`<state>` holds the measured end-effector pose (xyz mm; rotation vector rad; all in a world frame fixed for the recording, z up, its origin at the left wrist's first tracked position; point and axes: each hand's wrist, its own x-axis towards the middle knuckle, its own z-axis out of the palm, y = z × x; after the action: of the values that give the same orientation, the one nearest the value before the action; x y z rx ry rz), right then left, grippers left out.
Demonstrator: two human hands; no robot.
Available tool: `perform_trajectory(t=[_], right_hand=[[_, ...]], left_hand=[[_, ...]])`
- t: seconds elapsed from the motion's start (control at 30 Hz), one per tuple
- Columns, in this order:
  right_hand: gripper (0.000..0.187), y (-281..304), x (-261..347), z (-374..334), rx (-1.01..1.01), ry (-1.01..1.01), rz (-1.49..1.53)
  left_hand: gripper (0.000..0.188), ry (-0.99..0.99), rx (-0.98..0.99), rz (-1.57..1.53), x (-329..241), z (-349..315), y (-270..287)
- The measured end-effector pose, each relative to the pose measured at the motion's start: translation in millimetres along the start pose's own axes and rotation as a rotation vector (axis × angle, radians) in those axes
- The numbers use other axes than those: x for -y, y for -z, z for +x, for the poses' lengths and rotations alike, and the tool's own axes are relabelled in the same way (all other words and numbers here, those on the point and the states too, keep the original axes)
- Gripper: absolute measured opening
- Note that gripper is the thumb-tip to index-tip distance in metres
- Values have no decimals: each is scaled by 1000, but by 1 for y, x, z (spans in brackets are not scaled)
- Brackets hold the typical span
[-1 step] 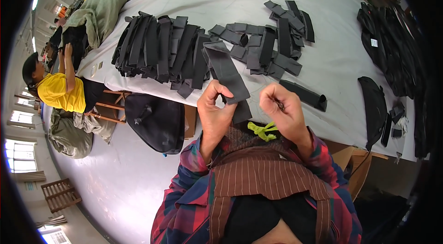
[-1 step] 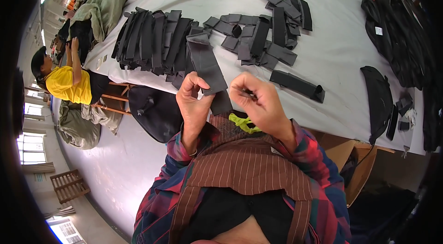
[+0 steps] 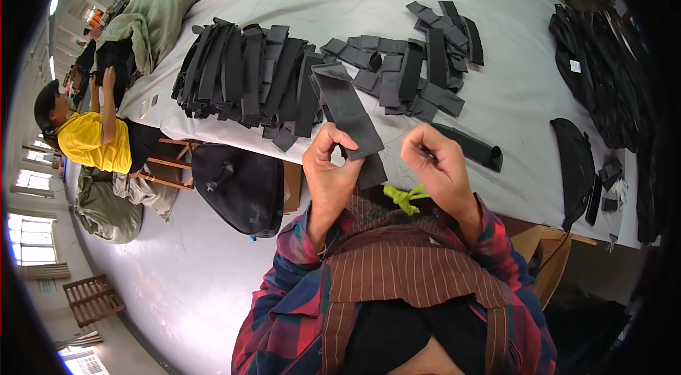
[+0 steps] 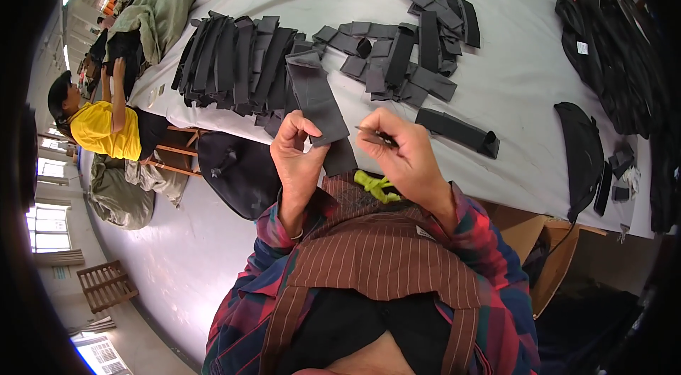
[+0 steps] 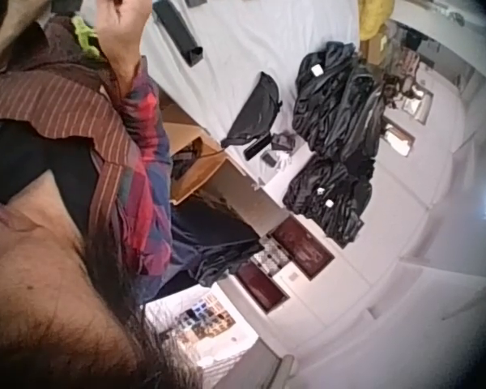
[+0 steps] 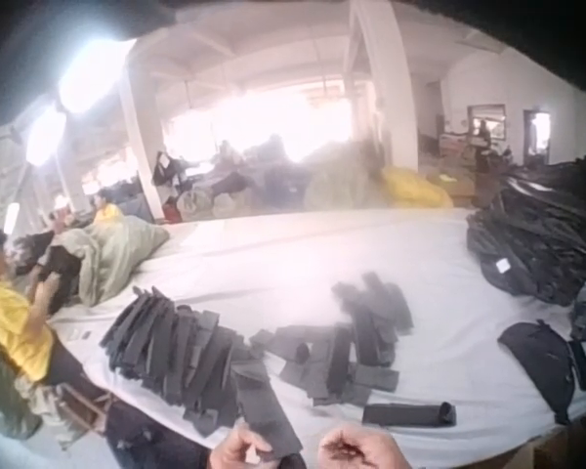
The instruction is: The worker is trimming excess threads and small fabric sections from manufactured black straps using a pair of scissors.
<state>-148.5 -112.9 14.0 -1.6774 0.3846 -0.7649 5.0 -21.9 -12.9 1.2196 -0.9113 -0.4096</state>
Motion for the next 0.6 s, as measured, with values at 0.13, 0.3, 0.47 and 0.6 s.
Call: perform_trajectory(t=[0.13, 0.3, 0.47, 0.6], right_hand=[[17, -13, 4, 6, -239, 132, -176], [18, -10, 1, 7, -85, 201, -527], [17, -15, -2, 8, -115, 272, -667], [17, -16, -5, 8, -118, 285, -672]], left_hand=[[21, 5, 4, 7, 3, 1, 1], [22, 33, -20, 5, 1, 0, 2], [23, 41, -4, -28, 1, 0, 1], [23, 69, -1, -72, 3, -1, 0]])
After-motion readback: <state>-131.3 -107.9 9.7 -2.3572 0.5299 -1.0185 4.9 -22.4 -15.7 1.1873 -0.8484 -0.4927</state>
